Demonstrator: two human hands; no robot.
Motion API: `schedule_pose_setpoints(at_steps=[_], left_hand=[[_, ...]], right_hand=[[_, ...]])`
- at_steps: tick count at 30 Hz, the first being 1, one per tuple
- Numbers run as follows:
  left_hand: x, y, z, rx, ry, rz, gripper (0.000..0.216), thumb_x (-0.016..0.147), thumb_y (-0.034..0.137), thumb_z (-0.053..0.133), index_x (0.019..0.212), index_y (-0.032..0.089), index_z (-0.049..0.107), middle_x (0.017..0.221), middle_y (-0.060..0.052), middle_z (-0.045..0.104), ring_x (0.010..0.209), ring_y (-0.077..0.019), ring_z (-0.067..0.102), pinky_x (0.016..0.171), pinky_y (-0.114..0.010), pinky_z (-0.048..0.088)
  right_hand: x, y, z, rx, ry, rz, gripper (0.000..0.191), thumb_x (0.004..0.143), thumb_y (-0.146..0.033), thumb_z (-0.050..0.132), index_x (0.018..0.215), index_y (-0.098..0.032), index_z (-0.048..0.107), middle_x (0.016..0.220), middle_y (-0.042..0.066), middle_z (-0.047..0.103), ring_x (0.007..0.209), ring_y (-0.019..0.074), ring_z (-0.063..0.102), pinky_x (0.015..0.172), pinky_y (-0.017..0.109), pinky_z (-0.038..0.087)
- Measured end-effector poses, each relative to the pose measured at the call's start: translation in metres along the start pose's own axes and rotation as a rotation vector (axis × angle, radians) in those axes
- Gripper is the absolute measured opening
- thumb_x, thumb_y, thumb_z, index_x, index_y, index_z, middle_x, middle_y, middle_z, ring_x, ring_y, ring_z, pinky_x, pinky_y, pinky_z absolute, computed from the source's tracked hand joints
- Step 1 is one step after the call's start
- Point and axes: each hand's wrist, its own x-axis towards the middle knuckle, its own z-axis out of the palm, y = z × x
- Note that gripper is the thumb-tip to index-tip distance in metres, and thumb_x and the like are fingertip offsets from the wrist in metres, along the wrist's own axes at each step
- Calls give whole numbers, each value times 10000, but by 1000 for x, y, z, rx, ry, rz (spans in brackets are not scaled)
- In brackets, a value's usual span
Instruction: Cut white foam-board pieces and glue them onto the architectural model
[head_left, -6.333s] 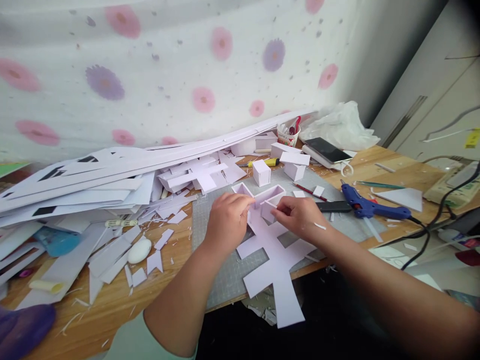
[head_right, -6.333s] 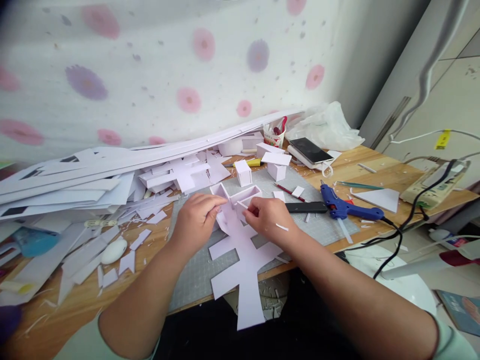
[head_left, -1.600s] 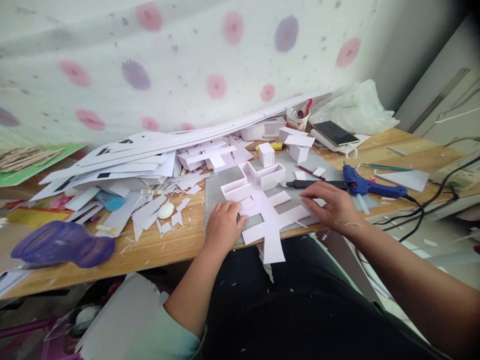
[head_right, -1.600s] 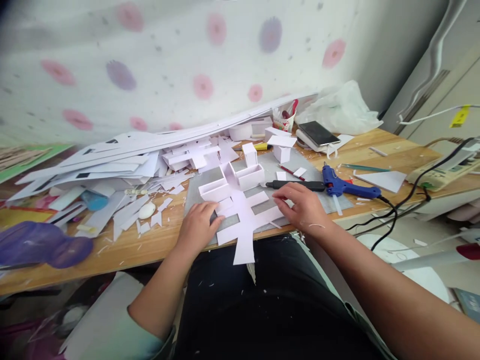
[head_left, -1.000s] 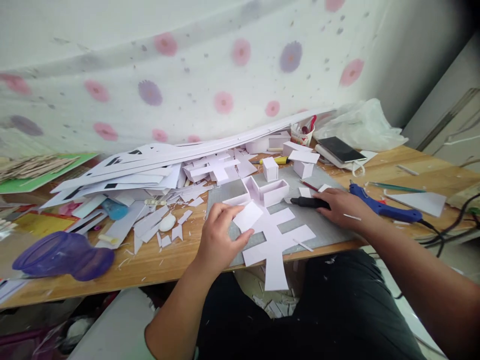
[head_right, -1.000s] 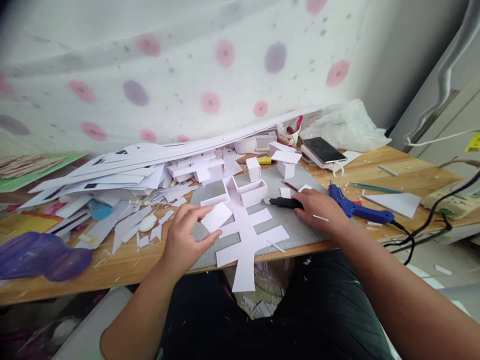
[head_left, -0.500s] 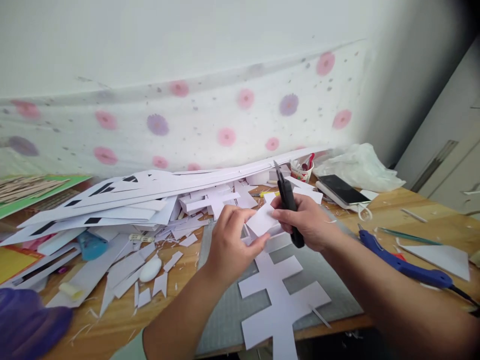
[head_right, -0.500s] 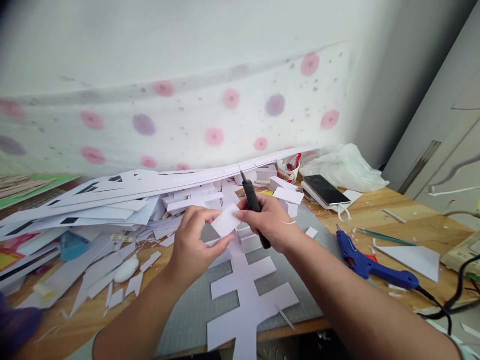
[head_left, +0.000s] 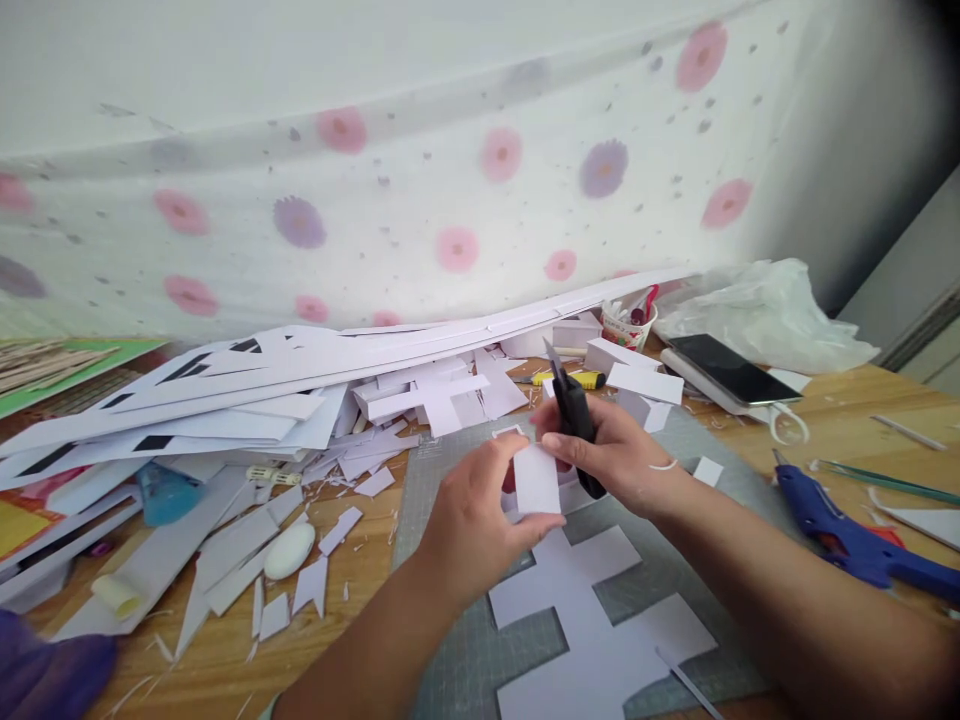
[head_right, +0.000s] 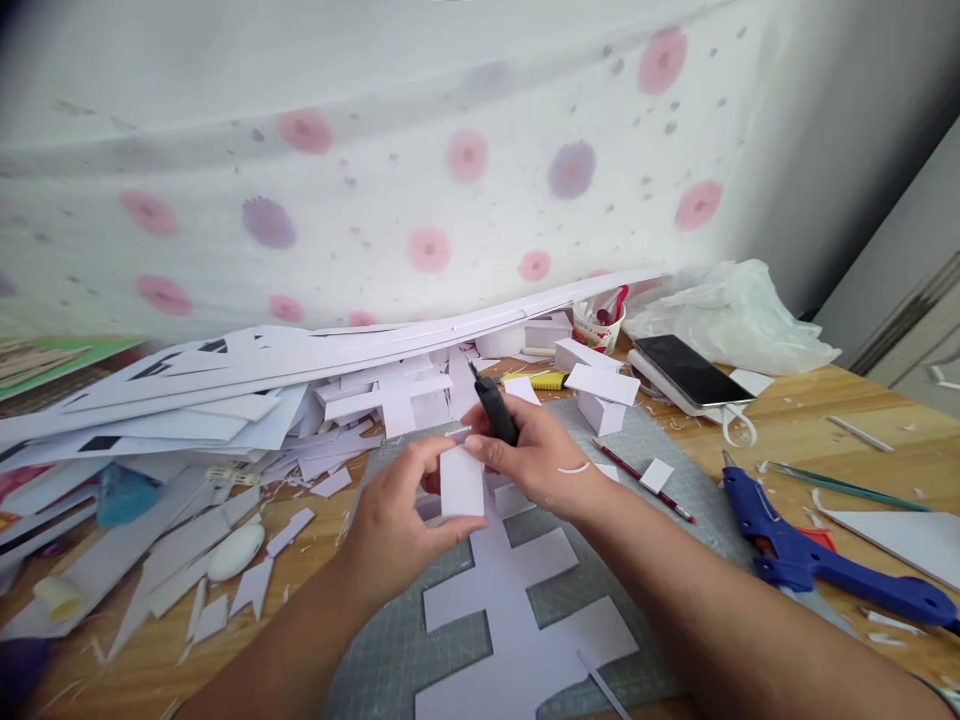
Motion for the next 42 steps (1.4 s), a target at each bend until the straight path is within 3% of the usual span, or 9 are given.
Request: schedule_pose_setpoints(at_steps=[4,9,12,18,27,36,42], left_hand=[[-4,-3,-1,-272,128,-105,561,597,453,822,979,228,478,835,-6,585,716,-167,546,633,-290,463],[-6,-9,0,-567,164,-145,558,629,522,784,977,224,465,804,0,546,701,-147,511,614,-265,442],[-6,-10,1,-624,188,-145,557,598,482,818,960,217,487,788,5,542,679,-130,496,590,-241,436],[-5,-7,3,-717,180,-131,617,530,474,862,964,214,508,775,8,577,665,-121,519,534,-201,431],[-7,1,6,-803,195,-85,582,544,452,867,947,212,524,767,20,597,644,-88,528,534,-163,449],[-8,7,7,-735,199,-39,592,536,452,872,957,216,530,770,26,603,652,-88,541,575,-171,465],[-7,6,8,-768,205,-71,582,533,462,867,929,204,529,745,26,590,623,-87,528,535,-168,447]], right_hand=[[-7,3,-9,-268,32,-247,264,880,-222,536,1142,-219,500,860,23,570,729,149,533,673,293,447],[-20,2,-11,-577,-116,-388,109,869,-232,558,970,-205,530,766,2,580,645,130,515,587,248,389],[-23,1,-8,-658,-187,-383,53,842,-231,553,818,-190,528,664,-11,561,583,121,489,544,240,343],[-25,1,-8,-796,-182,-366,68,744,-134,507,701,-183,523,586,-14,533,523,119,455,507,244,280],[-29,-1,-3,-866,-143,-391,80,757,-158,509,710,-163,573,600,19,574,533,143,520,514,259,279],[-25,6,-8,-921,-64,-356,84,756,-166,504,700,-168,566,593,25,593,538,163,549,512,264,272],[-26,3,-8,-872,-131,-453,119,737,-161,482,717,-166,599,598,32,595,544,165,552,526,268,289]])
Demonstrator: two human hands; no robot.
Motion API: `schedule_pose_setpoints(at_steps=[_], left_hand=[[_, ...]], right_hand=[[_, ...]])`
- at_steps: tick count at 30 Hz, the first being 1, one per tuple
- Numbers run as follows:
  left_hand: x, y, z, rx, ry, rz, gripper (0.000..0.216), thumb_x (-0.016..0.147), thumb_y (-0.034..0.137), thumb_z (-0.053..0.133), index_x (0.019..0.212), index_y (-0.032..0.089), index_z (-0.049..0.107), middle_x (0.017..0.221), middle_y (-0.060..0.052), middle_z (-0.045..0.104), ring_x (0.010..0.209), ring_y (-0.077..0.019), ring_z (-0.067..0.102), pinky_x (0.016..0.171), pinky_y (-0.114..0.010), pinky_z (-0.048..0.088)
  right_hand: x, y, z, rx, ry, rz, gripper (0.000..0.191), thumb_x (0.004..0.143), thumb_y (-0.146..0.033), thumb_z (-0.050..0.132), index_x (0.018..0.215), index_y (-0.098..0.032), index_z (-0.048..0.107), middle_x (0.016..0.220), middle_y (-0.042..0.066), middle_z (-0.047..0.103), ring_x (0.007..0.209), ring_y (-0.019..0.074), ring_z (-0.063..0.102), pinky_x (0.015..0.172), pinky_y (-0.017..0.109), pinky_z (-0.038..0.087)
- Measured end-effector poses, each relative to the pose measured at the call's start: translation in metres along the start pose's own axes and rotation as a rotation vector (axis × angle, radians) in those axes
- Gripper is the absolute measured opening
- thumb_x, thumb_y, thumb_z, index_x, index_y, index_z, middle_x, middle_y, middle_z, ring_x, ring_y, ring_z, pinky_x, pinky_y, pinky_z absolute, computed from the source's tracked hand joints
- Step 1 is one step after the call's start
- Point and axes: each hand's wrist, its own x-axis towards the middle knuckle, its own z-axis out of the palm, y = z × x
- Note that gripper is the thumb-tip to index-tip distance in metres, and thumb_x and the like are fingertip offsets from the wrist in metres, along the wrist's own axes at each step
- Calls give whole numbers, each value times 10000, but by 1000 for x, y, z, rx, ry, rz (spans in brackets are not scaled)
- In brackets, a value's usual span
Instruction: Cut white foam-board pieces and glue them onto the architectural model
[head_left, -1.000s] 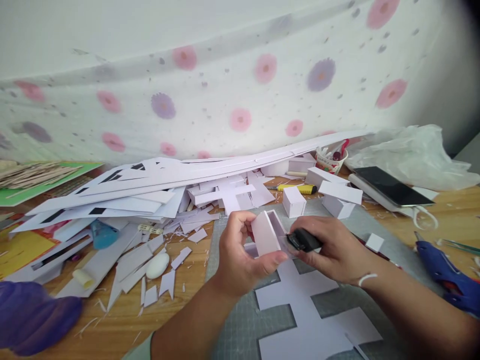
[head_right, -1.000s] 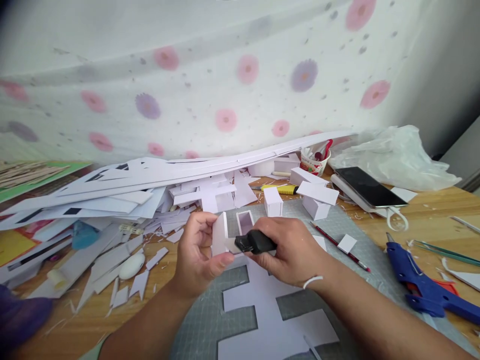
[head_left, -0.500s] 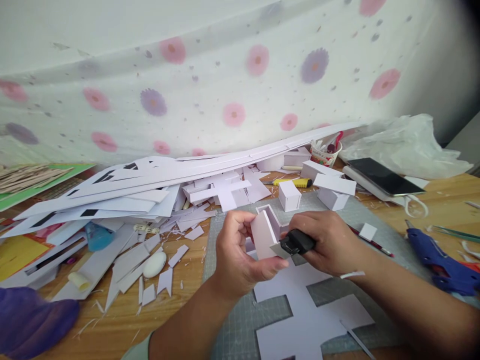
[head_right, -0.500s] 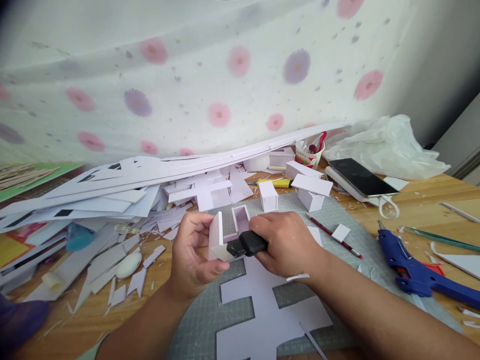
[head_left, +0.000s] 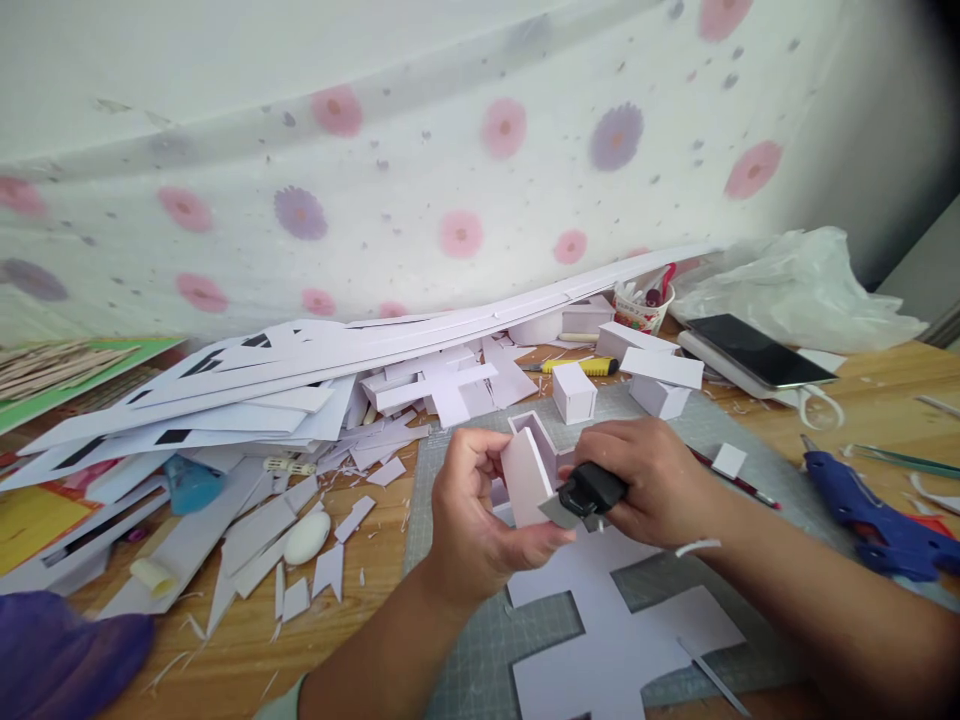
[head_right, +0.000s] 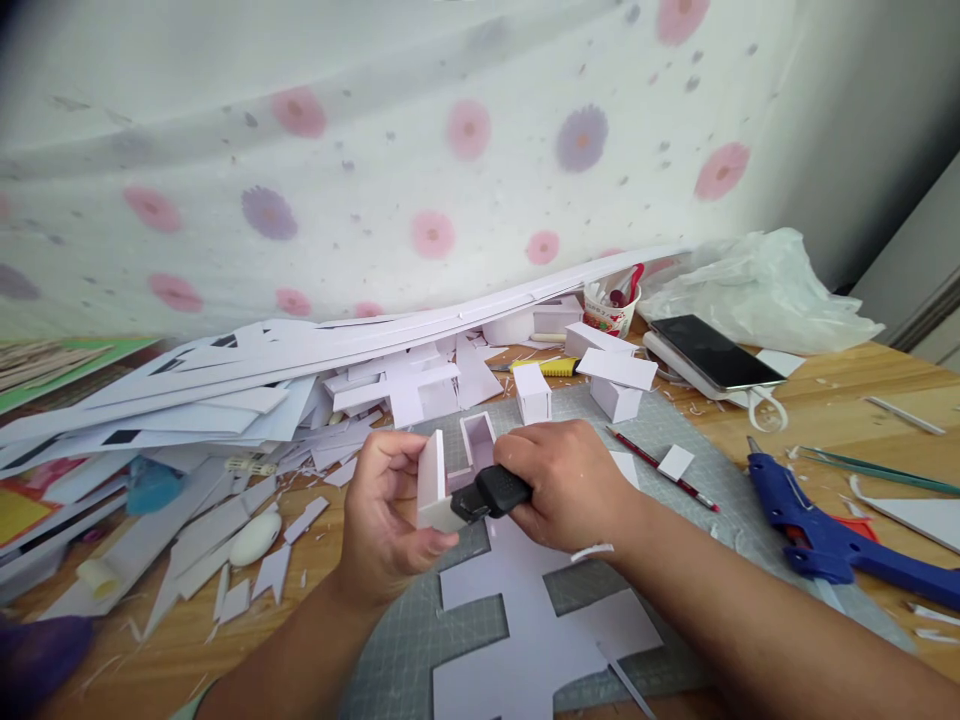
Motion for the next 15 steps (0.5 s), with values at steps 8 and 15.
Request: schedule_pose_setpoints(at_steps=[8,15], left_hand=[[-1,3,2,45,-9,6,598,546,505,847,937,200,512,754,5,607,628,-114,549,544,-210,462],[-4,-1,2,32,-36,24,607,547,501,851,960,212,512,791,1,602,663,-120,548,578,-225,460]], right_hand=[[0,1,2,-40,9,43,70,734,-150,501,699,-191,545,593,12,586,539,151,525,524,260,271],[1,3,0,-68,10,58,58,728,-153,506,691,-188,533,589,17,578,539,156,531,524,264,263]])
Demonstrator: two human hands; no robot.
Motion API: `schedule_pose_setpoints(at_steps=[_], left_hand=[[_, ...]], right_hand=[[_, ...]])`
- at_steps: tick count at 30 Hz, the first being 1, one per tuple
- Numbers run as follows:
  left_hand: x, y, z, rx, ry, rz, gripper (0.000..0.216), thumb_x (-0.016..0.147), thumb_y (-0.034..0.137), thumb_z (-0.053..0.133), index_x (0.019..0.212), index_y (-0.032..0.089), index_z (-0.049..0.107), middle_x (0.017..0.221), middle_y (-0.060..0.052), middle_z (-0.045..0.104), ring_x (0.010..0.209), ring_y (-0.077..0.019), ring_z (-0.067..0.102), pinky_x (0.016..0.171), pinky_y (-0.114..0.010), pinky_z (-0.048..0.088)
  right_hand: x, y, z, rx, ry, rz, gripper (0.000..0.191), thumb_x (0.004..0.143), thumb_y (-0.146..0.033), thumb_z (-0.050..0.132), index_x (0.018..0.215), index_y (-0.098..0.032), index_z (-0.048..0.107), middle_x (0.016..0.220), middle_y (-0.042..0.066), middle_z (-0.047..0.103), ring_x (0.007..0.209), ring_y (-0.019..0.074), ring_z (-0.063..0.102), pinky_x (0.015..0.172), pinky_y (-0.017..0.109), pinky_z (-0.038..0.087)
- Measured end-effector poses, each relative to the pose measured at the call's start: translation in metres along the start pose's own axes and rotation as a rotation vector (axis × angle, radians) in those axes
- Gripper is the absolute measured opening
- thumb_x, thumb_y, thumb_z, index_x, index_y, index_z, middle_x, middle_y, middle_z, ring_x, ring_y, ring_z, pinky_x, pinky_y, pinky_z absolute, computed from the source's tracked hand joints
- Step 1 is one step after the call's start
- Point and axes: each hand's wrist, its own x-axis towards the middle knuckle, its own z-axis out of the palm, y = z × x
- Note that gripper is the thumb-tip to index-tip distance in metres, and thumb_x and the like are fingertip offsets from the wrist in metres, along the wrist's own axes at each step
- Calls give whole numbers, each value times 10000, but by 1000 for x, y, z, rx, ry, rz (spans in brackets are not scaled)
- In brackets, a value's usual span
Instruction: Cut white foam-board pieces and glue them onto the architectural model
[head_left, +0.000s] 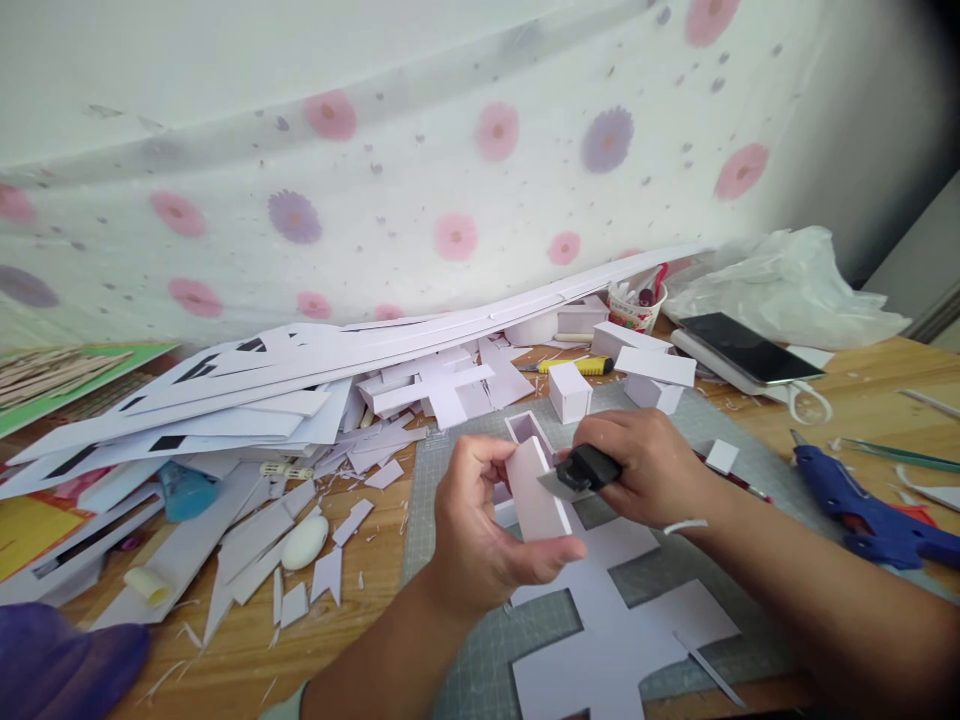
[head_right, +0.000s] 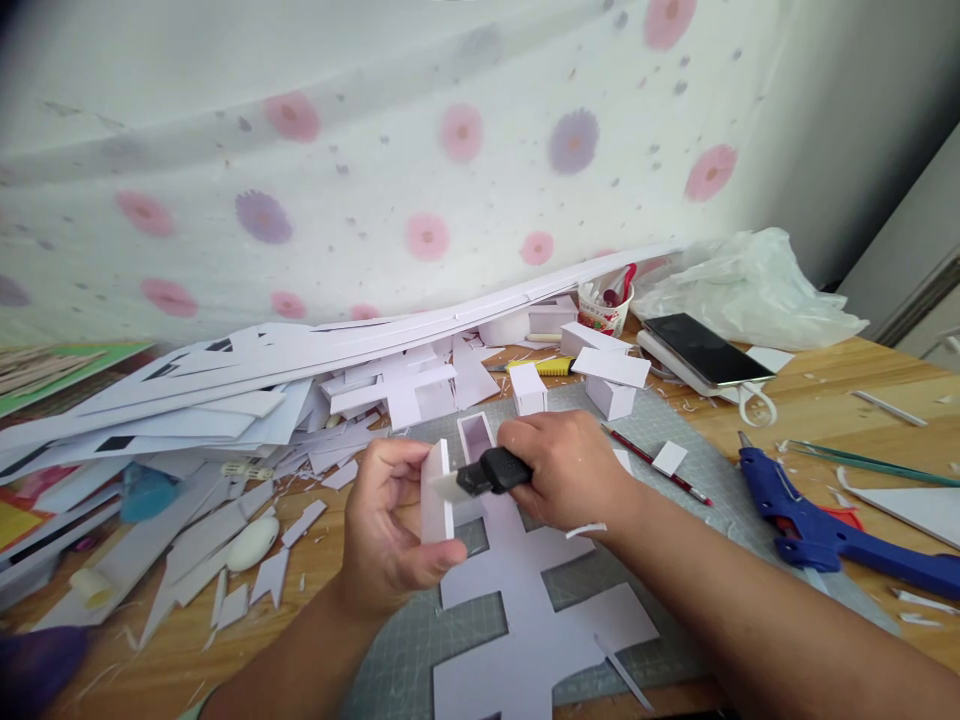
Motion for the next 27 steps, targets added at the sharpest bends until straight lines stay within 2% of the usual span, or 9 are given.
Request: schedule_pose_setpoints(at_steps=[4,14,22,27], left_hand=[[3,1,-2,-17,21,-23,598,535,482,860,933,203,511,743,21,584,622,-99,528,536,-191,446],[6,9,-1,86,24,10,600,539,524,841,920,207,503,751,9,614,637,-127,577,544,-220,475],[-5,-2,0,84,8,4,667,510,563,840,964,202,510,805,-18,568,672,-143,535,576,-260,464],[-1,0,-1,32,6,-21,619,538,536,839,939,201,508,763,1,583,644,-121,534,563,-224,454]], right_hand=[[-1,-5,-1,79,-20,-70,76,729,-150,500,709,-188,562,601,21,587,551,155,531,541,264,288],[0,-2,3,-5,9,5,86,764,-161,520,684,-189,532,586,9,582,530,146,520,523,262,250],[1,6,3,-64,6,80,59,731,-156,504,692,-190,532,588,15,586,539,153,525,519,261,239],[0,2,3,25,-9,-13,78,752,-165,507,681,-190,526,591,14,575,543,147,514,537,260,272]])
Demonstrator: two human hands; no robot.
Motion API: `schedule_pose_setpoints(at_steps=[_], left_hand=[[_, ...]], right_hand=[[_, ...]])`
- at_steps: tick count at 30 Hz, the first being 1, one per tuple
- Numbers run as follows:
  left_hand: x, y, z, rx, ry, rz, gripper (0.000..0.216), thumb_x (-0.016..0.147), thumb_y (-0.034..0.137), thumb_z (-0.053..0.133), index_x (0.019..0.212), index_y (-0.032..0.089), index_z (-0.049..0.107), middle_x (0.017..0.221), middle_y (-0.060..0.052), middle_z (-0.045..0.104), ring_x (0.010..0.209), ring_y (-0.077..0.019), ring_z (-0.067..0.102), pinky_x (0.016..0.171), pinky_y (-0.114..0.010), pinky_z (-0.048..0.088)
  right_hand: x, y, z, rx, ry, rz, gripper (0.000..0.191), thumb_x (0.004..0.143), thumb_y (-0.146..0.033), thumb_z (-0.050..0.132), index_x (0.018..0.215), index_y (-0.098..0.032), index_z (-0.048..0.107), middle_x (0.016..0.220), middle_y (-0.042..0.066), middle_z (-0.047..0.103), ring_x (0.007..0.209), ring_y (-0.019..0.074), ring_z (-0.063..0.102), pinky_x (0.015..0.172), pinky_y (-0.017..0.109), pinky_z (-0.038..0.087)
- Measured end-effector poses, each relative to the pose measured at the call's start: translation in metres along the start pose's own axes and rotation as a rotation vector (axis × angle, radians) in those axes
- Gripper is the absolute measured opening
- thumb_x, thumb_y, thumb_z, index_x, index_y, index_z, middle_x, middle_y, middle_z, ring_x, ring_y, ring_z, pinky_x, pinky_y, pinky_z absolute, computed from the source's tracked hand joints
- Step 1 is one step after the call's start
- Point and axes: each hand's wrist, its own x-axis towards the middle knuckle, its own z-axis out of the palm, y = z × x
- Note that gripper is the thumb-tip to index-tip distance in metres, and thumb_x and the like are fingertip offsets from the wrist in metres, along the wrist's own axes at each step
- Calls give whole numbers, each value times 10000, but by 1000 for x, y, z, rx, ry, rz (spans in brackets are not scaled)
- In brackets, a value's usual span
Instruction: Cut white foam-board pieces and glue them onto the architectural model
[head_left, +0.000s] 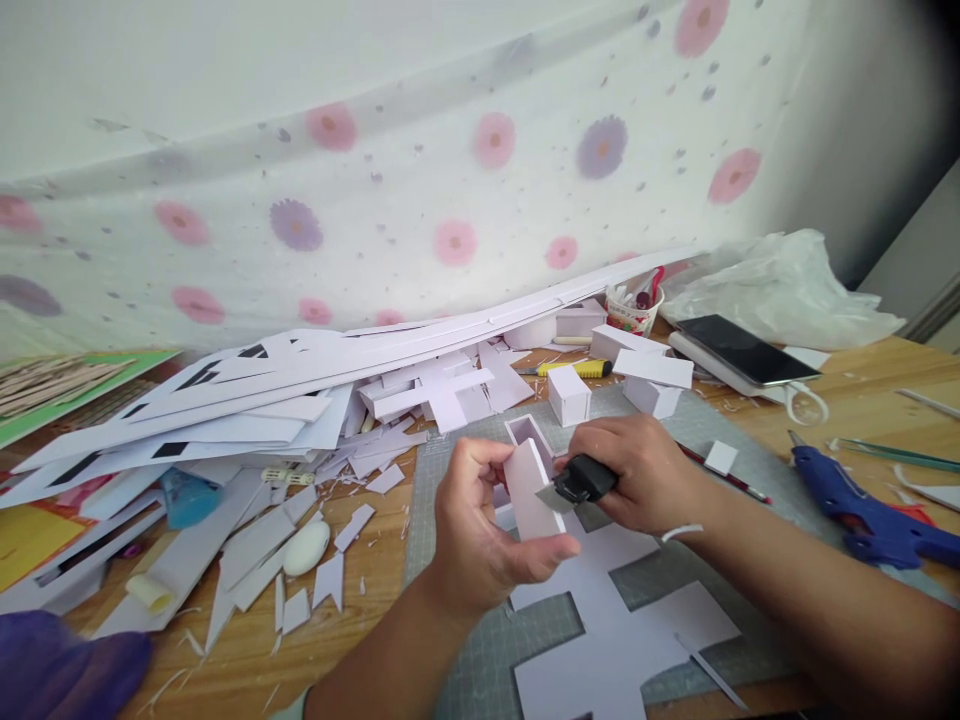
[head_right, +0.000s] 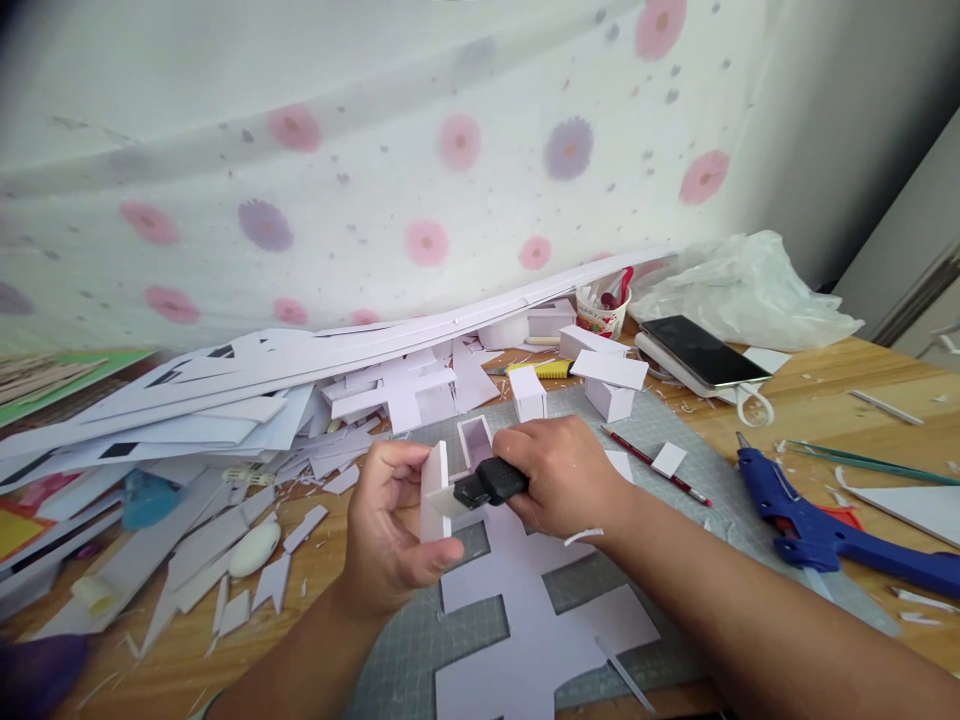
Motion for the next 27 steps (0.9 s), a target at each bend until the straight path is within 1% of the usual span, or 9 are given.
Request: schedule_pose_setpoints(at_steps=[2,8,13,18,22,24,27], left_hand=[[2,1,0,-5,6,7,614,534,523,846,935,201,510,756,4,590,636,-115,535,560,-216,452],[1,2,1,12,6,29,609,548,535,834,938,201,507,760,-7,604,650,-130,545,565,-227,446],[0,2,1,21,-21,20,624,561,557,819,962,206,495,790,-16,593,670,-145,556,573,-245,449],[-5,-1,2,74,-13,54,676,527,599,816,972,207,493,796,0,534,664,-135,517,582,-259,440],[-6,-3,2,95,-25,76,674,526,592,820,977,207,499,810,-4,537,679,-138,518,584,-255,433],[-5,-3,1,84,-17,60,669,524,592,820,963,203,499,800,-5,544,670,-135,513,579,-252,434],[-2,-2,0,48,-8,33,642,540,578,819,949,203,496,781,-3,552,657,-129,510,570,-241,439]], right_hand=[[0,-2,0,15,2,-12,79,753,-161,505,684,-189,529,584,11,567,533,146,508,536,261,273],[1,0,2,-21,29,22,91,763,-157,507,679,-194,507,579,6,566,536,147,517,531,256,265],[1,2,3,-50,30,50,92,759,-172,513,670,-193,516,578,11,575,532,153,523,526,259,258],[1,9,4,-88,15,131,44,720,-169,508,713,-184,549,603,23,595,557,164,543,532,256,271],[3,13,5,-78,17,220,64,740,-200,495,696,-188,540,603,26,600,559,165,541,533,253,279],[3,11,5,-41,24,204,71,748,-199,492,686,-191,526,592,19,589,549,160,534,531,251,282],[1,4,4,13,12,94,72,755,-175,493,686,-191,510,587,11,573,545,151,531,535,250,294]])
